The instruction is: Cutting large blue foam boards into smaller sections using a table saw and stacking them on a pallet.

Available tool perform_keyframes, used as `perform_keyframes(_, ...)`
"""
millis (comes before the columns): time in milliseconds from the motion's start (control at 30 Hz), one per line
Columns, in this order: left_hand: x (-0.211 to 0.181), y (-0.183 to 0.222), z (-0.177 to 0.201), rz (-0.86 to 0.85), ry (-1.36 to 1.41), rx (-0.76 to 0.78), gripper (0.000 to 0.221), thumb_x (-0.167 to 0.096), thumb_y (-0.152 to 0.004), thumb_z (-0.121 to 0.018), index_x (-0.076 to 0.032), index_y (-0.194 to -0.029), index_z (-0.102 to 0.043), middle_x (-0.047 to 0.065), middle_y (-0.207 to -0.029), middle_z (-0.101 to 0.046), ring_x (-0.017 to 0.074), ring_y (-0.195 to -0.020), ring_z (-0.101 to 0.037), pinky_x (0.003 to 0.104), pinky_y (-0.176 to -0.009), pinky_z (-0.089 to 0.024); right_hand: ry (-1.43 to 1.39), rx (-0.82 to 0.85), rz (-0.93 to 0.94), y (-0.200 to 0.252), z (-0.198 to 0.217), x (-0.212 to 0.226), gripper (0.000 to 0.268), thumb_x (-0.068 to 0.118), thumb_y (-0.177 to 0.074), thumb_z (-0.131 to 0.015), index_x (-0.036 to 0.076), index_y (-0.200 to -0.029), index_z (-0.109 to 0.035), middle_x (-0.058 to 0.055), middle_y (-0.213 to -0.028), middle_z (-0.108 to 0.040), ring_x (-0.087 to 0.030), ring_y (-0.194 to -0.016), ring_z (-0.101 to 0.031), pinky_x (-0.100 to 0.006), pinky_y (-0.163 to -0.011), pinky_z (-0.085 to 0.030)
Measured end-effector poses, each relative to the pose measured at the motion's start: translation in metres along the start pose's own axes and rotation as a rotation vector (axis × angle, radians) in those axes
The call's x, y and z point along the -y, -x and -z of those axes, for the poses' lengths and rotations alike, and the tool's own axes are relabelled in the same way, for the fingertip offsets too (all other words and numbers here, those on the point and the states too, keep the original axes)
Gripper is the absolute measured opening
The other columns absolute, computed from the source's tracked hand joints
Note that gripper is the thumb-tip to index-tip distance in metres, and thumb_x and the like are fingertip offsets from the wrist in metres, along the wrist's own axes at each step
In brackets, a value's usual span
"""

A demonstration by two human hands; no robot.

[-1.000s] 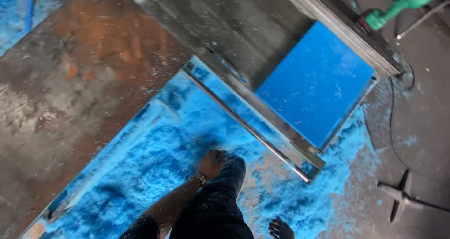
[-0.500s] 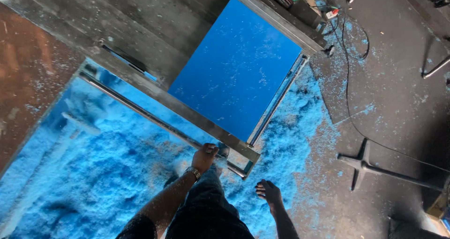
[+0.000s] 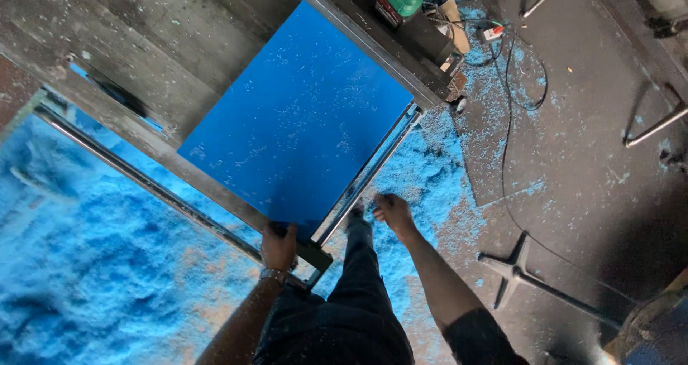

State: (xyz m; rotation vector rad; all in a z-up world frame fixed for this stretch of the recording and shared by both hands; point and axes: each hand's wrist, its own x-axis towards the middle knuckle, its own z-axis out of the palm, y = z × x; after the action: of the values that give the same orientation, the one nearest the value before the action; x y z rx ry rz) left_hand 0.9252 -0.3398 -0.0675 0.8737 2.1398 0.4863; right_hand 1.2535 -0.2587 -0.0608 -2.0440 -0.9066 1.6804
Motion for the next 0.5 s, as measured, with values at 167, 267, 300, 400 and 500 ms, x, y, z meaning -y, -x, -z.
perform_keyframes(167, -0.011, 0.024, -0.011, 0.098, -0.009, -0.146, 0.065, -0.051, -0.083, -0.076, -0.002, -0.125, -0.063, 0.025, -0.123, -0.065, 0.0468, -0.112, -0.062, 0.057, -0.093, -0.049, 0.090, 0.101, 0.116, -0.108, 0.023, 0.059, 0.047, 0.048, -0.101, -0.057, 0.003, -0.107, -0.067, -0.011, -0.084, -0.075, -0.018, -0.071, -0.072, -0.037, -0.061, -0.056)
perform_keyframes(267, -0.026, 0.034, -0.024, 0.208, 0.013, -0.198, 0.063, -0.052, -0.085, -0.074, -0.003, -0.123, -0.065, 0.022, -0.124, -0.065, 0.0436, -0.112, -0.063, 0.056, -0.094, -0.049, 0.134, 0.132, 0.109, -0.142, 0.037, 0.078, 0.051, 0.051, -0.103, -0.055, 0.002, -0.104, -0.067, -0.010, -0.080, -0.074, -0.018, -0.065, -0.069, -0.038, -0.057, -0.053)
perform_keyframes(300, -0.028, 0.040, -0.027, 0.273, 0.023, -0.217, 0.061, -0.052, -0.087, -0.073, -0.004, -0.123, -0.066, 0.021, -0.124, -0.064, 0.0424, -0.112, -0.063, 0.055, -0.094, -0.050, 0.161, 0.145, 0.108, -0.151, 0.035, 0.084, 0.054, 0.053, -0.104, -0.053, 0.002, -0.102, -0.068, -0.010, -0.078, -0.073, -0.019, -0.063, -0.068, -0.039, -0.054, -0.051)
perform_keyframes(400, -0.023, 0.050, -0.047, 0.317, 0.066, -0.309, 0.061, -0.049, -0.085, -0.074, -0.008, -0.128, -0.067, 0.019, -0.122, -0.065, 0.0411, -0.110, -0.064, 0.053, -0.094, -0.050, 0.204, 0.196, 0.079, -0.170, 0.043, 0.084, 0.057, 0.057, -0.103, -0.048, 0.004, -0.100, -0.068, -0.007, -0.074, -0.073, -0.017, -0.057, -0.065, -0.037, -0.052, -0.046)
perform_keyframes(500, -0.037, 0.053, -0.058, 0.398, 0.122, -0.382, 0.062, -0.049, -0.082, -0.074, -0.010, -0.129, -0.068, 0.017, -0.123, -0.066, 0.0391, -0.110, -0.066, 0.051, -0.093, -0.052, 0.206, 0.270, 0.038, -0.166, 0.051, 0.099, 0.053, 0.051, -0.108, -0.047, 0.002, -0.101, -0.066, -0.010, -0.078, -0.070, -0.019, -0.063, -0.064, -0.041, -0.055, -0.048)
